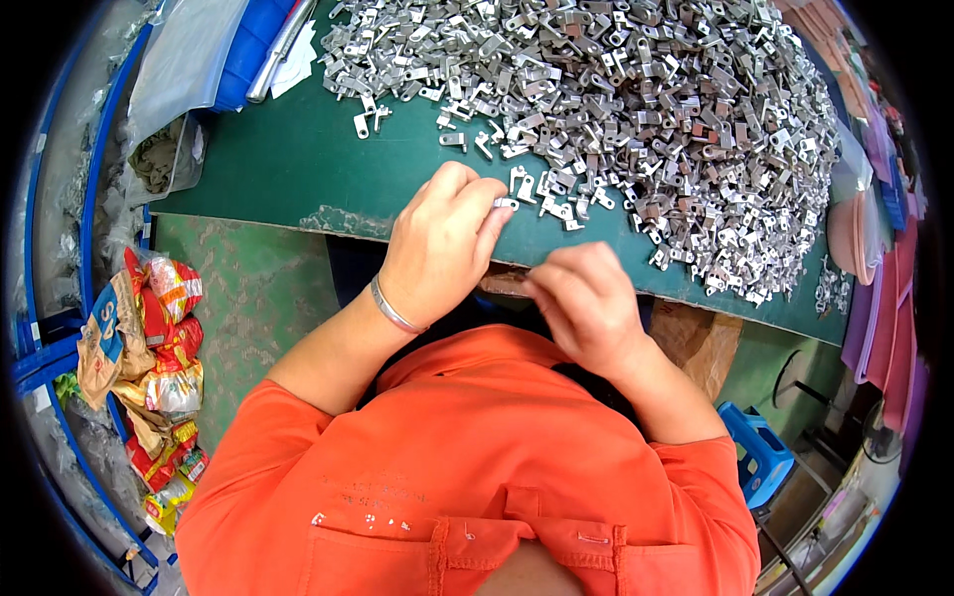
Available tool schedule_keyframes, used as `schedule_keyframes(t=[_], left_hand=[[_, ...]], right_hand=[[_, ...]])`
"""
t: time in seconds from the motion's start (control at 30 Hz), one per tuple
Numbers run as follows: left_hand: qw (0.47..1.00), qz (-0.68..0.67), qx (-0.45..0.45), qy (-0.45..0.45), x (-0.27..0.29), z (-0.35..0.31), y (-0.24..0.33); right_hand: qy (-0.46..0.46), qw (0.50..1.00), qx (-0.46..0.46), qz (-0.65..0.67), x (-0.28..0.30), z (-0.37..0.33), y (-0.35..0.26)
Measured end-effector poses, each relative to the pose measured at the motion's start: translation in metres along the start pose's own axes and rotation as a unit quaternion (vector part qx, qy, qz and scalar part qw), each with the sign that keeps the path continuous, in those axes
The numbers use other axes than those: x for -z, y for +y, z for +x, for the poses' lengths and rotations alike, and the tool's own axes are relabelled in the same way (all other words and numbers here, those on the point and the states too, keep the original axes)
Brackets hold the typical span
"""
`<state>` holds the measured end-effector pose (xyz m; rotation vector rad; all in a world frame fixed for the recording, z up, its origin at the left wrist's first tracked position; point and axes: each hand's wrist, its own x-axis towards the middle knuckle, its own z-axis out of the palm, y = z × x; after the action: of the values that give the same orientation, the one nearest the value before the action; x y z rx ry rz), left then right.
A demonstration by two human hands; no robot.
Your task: The person repeatedly picks small metal pieces from a large pile on a green table, joins two pieces together by hand, and places the assembled pair back on the table. The hands remain in view throughout, handling the parts one at a time.
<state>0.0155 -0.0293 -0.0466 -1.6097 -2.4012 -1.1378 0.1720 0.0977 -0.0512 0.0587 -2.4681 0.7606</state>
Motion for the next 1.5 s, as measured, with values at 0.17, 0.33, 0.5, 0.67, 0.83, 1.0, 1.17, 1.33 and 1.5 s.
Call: schedule_keyframes(t=[0.17, 0.33, 0.5, 0.67, 0.83, 1.0, 1.17, 1.33, 1.5], left_hand=[[0.945, -0.281, 0.156, -0.065, 0.009, -0.001, 0.007], [0.786, -0.56, 0.251, -0.073, 0.004, -0.014, 0.004], [0.777, -0.599, 0.184, -0.059, 0.0, -0.02, 0.005], [0.927, -0.322, 0.05, -0.188, 0.019, -0.023, 0.009], [0.985, -0.158, 0.027, -0.064, 0.008, -0.008, 0.021], [0.998, -0.06, -0.03, -0.015, -0.012, 0.015, 0.007], [0.997, -0.068, -0.036, -0.016, -0.01, 0.014, 0.004], [0.951, -0.28, 0.116, -0.06, -0.001, 0.012, 0.008], [0.591, -0.7, 0.379, -0.132, 0.002, -0.007, 0.006]], right_hand=[[0.004, 0.986, -0.104, -0.129, 0.004, 0.01, 0.016], [0.046, 0.992, -0.116, 0.003, 0.012, 0.01, 0.013], [0.025, 0.801, -0.365, 0.474, 0.022, 0.006, -0.002], [-0.101, 0.881, -0.313, 0.339, 0.024, 0.001, -0.014], [0.005, 0.993, -0.114, 0.018, 0.009, 0.015, 0.001], [-0.028, 0.994, -0.087, -0.064, 0.002, 0.024, 0.016], [-0.004, 0.931, -0.261, 0.255, 0.015, 0.018, 0.012], [0.021, 0.754, -0.37, 0.543, 0.02, 0.01, 0.016], [0.009, 0.747, -0.342, 0.571, 0.025, 0.013, 0.013]])
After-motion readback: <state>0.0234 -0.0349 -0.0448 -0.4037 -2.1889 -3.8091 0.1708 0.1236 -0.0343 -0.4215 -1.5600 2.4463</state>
